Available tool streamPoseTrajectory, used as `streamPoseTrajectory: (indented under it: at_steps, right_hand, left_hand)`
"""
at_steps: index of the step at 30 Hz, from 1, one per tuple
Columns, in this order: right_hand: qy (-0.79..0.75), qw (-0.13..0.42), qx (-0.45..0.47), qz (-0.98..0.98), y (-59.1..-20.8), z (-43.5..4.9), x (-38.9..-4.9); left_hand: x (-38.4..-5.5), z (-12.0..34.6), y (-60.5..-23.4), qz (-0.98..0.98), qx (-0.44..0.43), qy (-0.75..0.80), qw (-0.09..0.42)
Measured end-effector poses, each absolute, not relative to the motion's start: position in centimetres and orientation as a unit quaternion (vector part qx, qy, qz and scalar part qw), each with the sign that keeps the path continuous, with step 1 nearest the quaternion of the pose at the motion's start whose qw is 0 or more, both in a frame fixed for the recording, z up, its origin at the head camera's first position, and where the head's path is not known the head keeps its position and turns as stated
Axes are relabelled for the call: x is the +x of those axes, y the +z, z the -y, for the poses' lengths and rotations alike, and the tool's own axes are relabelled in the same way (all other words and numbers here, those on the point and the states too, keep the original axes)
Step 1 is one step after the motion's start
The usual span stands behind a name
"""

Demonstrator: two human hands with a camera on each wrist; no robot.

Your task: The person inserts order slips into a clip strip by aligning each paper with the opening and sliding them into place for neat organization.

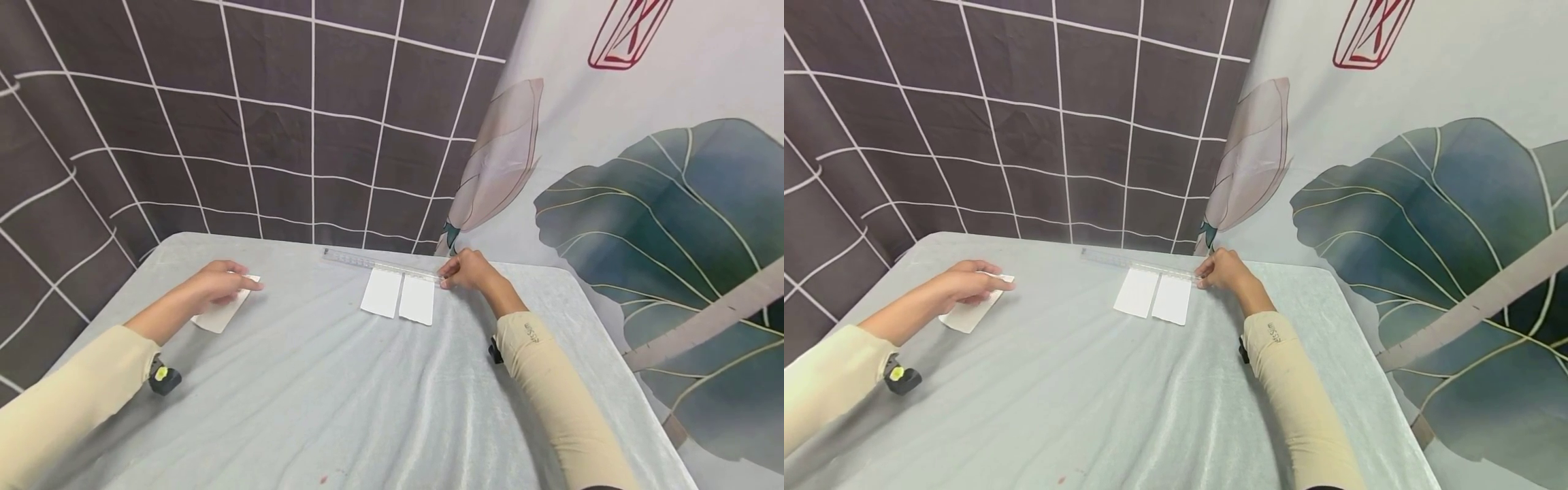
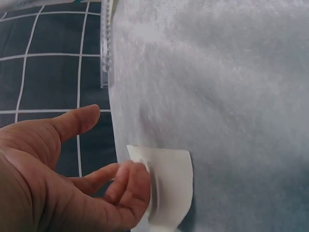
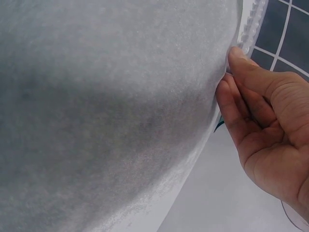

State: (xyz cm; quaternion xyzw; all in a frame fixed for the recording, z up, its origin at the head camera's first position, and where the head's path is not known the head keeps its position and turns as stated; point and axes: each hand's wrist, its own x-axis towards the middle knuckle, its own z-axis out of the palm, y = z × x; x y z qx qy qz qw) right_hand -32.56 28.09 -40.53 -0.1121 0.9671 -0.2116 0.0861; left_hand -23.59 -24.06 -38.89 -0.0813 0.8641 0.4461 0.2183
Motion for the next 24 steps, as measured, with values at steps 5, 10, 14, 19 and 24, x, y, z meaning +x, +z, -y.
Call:
streamPoseTrajectory:
  at_steps: [5,10,14,19,24]
  right_hand:
    - [-0.214,0.084,-0.112,-0.967,-40.6,-28.2,-32.5]
    - [-0.214,0.081,-0.112,-0.967,-40.6,-28.5,-32.5]
    - [-0.212,0.082,-0.106,-0.968,-40.8,-28.6,-32.5]
    - [-0.218,0.082,-0.111,-0.966,-40.8,-28.5,-32.4]
    - [-0.226,0.080,-0.120,-0.963,-40.6,-28.2,-32.4]
  left_hand:
    - [-23.8,24.6,-39.1,-0.865,-0.107,0.433,0.229]
    - [-23.9,24.8,-39.3,-0.875,-0.104,0.417,0.225]
    - [-23.7,24.8,-39.4,-0.882,-0.105,0.404,0.217]
    - [-23.3,25.0,-39.5,-0.894,-0.113,0.383,0.203]
    - [-23.1,25.4,-39.5,-0.910,-0.128,0.354,0.176]
